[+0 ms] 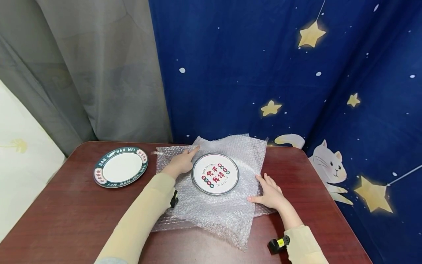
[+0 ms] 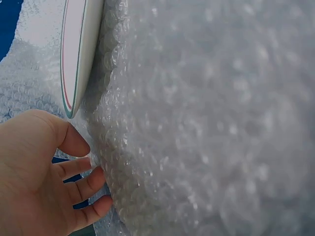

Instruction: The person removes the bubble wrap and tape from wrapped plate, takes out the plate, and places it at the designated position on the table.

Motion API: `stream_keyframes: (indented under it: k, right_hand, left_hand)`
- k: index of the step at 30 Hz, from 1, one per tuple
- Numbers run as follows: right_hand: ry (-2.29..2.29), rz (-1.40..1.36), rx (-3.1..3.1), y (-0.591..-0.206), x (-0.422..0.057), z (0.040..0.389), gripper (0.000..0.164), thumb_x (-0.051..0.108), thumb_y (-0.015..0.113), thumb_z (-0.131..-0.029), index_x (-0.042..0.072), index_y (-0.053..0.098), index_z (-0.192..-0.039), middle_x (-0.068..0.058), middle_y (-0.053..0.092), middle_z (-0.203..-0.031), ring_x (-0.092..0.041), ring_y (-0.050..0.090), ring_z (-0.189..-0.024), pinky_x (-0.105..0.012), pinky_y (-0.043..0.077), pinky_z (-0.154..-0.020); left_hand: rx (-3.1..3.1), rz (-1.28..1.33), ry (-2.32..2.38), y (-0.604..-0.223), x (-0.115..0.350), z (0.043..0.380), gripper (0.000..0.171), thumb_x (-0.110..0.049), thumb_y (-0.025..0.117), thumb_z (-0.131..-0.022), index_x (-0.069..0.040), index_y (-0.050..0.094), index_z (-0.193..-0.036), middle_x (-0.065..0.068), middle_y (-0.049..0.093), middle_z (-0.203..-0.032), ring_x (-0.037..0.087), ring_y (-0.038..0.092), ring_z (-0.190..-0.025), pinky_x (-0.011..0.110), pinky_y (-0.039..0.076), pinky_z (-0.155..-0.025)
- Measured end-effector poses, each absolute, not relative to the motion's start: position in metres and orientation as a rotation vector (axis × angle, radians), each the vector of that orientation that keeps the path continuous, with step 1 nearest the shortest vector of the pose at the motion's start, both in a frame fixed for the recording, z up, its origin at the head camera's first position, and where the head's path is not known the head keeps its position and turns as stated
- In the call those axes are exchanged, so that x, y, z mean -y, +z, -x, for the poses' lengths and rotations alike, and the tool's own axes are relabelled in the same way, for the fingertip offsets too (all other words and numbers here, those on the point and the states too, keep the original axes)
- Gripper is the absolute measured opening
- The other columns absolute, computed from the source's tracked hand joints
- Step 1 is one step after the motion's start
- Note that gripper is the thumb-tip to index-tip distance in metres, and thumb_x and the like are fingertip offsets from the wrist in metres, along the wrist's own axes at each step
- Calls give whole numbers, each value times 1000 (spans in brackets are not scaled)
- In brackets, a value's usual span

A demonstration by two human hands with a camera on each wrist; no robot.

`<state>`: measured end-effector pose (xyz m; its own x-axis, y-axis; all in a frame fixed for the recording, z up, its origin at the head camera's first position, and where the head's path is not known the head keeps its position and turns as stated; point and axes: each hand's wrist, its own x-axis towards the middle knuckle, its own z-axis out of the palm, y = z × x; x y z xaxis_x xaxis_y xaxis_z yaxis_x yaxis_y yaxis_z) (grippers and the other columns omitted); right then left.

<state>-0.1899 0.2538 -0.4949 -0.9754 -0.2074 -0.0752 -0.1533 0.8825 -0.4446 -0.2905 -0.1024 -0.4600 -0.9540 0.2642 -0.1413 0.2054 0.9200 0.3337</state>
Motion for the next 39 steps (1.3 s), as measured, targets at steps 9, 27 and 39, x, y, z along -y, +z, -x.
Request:
stream_keyframes:
  k: [9,27,39]
  right_hand:
    - [-652,287,-2945,-495,-255,190,108,62,74,-71,3,29,-149,-33,14,-151,-51,13,-136,-71,15,-101]
    - [-644,284,-2946,-492,-254,190,107,61,75,-70,3,31,-148,-33,16,-150,-51,14,-136,-70,16,-101]
    - [-627,291,-2955,-490,-254,190,106,61,75,-70,3,32,-148,-32,17,-150,-50,15,-136,-70,18,-101]
  left_hand:
    - [-2902,-338,486,-458,101,296,71,-13,42,-95,-31,9,-155,27,14,-154,50,39,-126,59,35,-100]
    - [-2857,-135,584,-453,94,296,60,-22,39,-99,-28,17,-154,32,11,-152,51,31,-131,60,30,-103]
    - [-2910,-207,566,-463,104,296,59,-30,44,-99,-22,24,-153,32,11,-151,49,23,-135,60,25,-106]
